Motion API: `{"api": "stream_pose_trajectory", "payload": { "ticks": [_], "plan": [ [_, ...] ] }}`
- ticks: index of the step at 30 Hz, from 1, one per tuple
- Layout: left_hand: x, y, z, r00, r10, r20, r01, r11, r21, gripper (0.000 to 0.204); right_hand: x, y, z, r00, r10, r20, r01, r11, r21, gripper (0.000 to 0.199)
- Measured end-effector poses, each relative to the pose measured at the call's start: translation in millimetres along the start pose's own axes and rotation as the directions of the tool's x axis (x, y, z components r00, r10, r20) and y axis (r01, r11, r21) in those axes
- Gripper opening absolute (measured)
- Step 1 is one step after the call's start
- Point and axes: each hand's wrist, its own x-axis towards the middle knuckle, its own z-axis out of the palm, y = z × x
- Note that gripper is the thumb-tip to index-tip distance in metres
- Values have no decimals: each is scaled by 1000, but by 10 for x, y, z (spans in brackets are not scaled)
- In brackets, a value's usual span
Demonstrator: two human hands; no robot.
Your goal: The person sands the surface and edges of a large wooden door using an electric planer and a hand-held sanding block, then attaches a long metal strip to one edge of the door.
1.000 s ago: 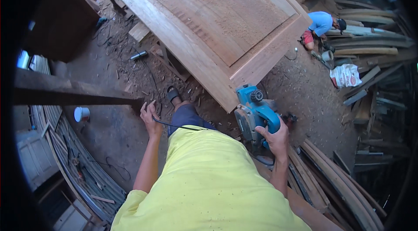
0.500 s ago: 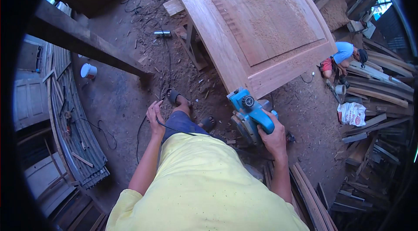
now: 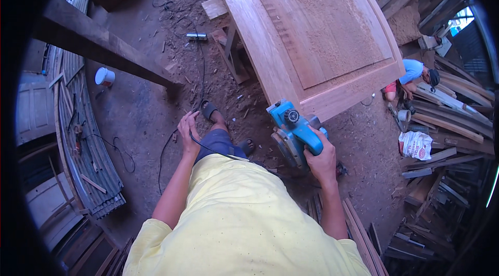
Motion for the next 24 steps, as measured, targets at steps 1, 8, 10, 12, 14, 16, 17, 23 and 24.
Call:
{"api": "stream_pose_trajectory", "payload": {
  "ticks": [1, 8, 10, 12, 14, 16, 17, 23, 24],
  "plan": [
    [22, 17, 1, 1000, -12, -1, 12, 1000, -6, 45, 48, -25, 15, 1000, 6, 2, -6, 1000, -8, 64],
    [205, 33, -4, 997, -64, -39, 64, 998, -16, 46, 391, -249, 153, 1000, -16, -6, 16, 1000, -6, 59],
    [232, 9, 9, 995, -83, -52, 81, 996, -23, 47, 500, -249, 202, 998, -64, -21, 64, 998, -4, 62],
    [258, 9, 20, 992, -109, -57, 108, 994, -32, 47, 613, -319, 233, 997, -77, -23, 77, 997, -1, 61],
    [287, 0, 25, 988, -144, -59, 142, 989, -43, 48, 723, -405, 261, 997, -78, -21, 77, 997, -5, 60],
    [322, -9, 44, 982, -177, -62, 173, 983, -69, 49, 829, -488, 286, 998, -65, -13, 65, 998, -17, 60],
    [336, -19, 60, 979, -192, -62, 187, 979, -83, 49, 883, -513, 302, 998, -66, -13, 66, 998, -18, 59],
    [401, -86, 113, 970, -234, -68, 226, 968, -104, 50, 1246, -667, 421, 994, -106, -20, 106, 994, -13, 57],
    [419, -83, 117, 968, -241, -69, 233, 967, -108, 50, 1317, -694, 444, 993, -117, -25, 117, 993, -17, 57]
  ]
}}
